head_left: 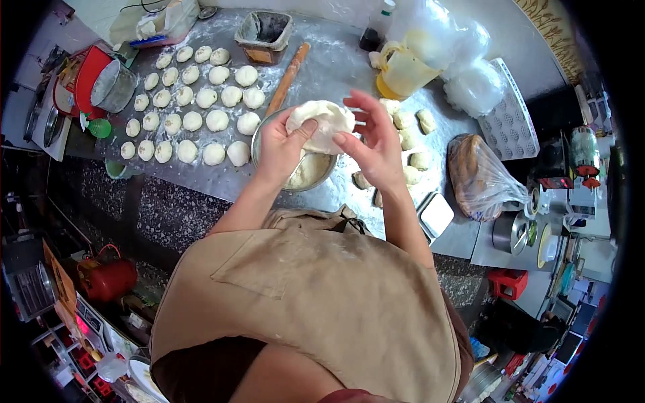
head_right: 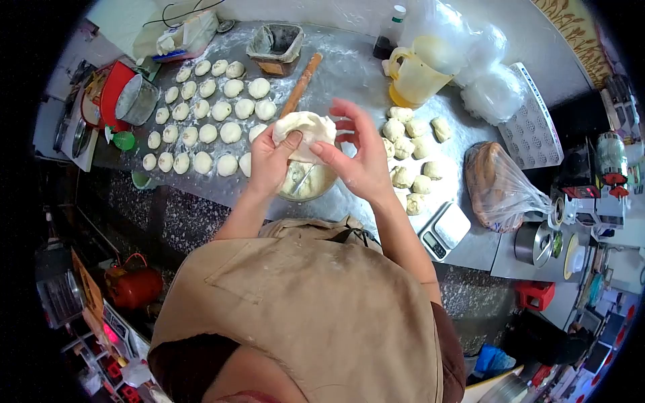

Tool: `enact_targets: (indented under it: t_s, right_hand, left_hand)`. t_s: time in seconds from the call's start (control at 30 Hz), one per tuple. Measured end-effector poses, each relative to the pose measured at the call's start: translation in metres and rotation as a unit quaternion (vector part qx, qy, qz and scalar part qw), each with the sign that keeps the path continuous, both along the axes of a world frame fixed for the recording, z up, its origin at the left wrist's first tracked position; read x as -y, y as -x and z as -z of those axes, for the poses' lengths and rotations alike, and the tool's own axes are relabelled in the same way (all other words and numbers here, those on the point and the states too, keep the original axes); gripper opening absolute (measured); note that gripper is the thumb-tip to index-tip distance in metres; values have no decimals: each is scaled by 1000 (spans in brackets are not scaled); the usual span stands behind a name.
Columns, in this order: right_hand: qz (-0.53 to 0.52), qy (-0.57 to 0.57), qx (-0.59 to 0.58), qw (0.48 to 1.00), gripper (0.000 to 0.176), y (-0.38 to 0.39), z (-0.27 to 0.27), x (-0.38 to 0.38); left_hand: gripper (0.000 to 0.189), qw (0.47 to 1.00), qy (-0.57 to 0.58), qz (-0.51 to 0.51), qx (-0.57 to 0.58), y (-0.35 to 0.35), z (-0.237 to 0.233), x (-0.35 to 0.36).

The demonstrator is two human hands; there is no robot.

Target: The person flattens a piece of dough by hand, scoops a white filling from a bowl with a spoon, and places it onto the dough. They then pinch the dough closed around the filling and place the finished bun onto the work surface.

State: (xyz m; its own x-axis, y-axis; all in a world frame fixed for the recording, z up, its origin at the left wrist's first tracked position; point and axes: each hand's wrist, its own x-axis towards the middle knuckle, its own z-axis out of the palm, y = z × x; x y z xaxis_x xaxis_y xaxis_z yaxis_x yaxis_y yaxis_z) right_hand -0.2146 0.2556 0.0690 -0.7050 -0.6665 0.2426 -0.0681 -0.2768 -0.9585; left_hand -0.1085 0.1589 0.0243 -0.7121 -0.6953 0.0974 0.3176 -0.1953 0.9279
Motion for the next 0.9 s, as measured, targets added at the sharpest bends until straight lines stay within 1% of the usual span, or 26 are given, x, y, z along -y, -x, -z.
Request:
enact_targets:
  t_s: [0.03,0.07,0.1,0.13,0.17,0.2,0.23,0.3,0.33,0.37,0.4,0.43,0.47,0.5,0.53,0.57,0.6,0.63,0.67,0.7,0.73,0.77,0.8,0.83,0.87,0.9]
  right_hand:
    - [-1,1,-1,1000,21,3,9,-1]
    - [-22,-42,-49,998,21,9,23,-4]
    - [-43,-87,-98,990,21,12,27,-5]
    - [-7,-97,-173,980,17,12,29,-5]
    - [-6,-99,-171,980,17,12,27,-4]
    - [6,-115,-250,961,16,10,25,-3]
    - [16,-128,-328,936,16,8,23,-1]
    - [29,-101,-327,939,14,5,26,4]
    - [26,-79,-210,974,14,3,27,5]
    - [23,-58,-89,994,13,3,30,6]
    - [-8,-89,-121,989,19,9,34,4]
    - [-7,-91,-121,989,19,12,36,2]
    - [-5,-131,-188,973,21,11,36,-1]
    - [-4,-168,-255,952,22,11,35,-2]
    - [-21,-125,-178,976,24,11,40,0]
    - [-19,-124,-177,976,24,7,38,3]
    - [-24,-67,-36,997,21,0,35,5]
    - [-28,-9,106,994,20,-3,33,7]
    - [-122,-66,121,983,24,7,47,1]
    - [-122,-68,121,983,24,11,54,1]
    - [-102,-103,85,986,26,14,59,2]
    - [-82,-137,50,986,27,16,62,2]
    - [-72,-147,68,984,27,14,62,4]
    - [-71,-145,68,985,27,10,60,5]
    - [-69,-91,180,977,24,4,56,7]
    - [-66,-37,289,954,22,-2,51,9]
  left_hand:
    - [27,996,-80,0,-35,2,9,0]
    - [31,997,-49,-29,-45,5,15,-2]
    - [31,997,-49,-28,-45,8,10,-4]
    - [31,997,14,-62,-40,10,4,-6]
    - [31,992,76,-97,-34,10,-4,-9]
    - [35,997,69,-18,-3,4,-15,-4]
    - [35,997,69,-18,-1,4,-9,0]
    - [37,996,70,12,53,7,1,8]
    - [35,999,29,10,25,9,1,6]
    - [35,999,31,9,23,12,0,2]
    - [30,997,74,-26,30,15,-7,-5]
    - [26,991,113,-59,39,16,-9,-9]
    - [22,974,194,-38,114,13,-3,-4]
    - [22,974,192,-38,117,14,1,-6]
    - [20,985,139,-68,77,16,3,-6]
    - [18,991,87,-97,35,17,3,-6]
    - [17,991,58,-115,30,19,-2,-6]
    - [17,991,58,-116,28,21,-3,-7]
    - [18,988,69,-136,28,22,-3,-7]
    - [18,984,79,-155,29,24,-2,-8]
    - [18,984,79,-156,28,27,-1,-9]
    - [19,984,6,-178,-5,31,1,-9]
    - [20,977,-65,-199,-38,33,4,-9]
    - [20,977,-64,-197,-38,34,8,-8]
    - [21,977,-57,-201,-44,35,14,-7]
    - [21,976,-52,-205,-50,34,17,-7]
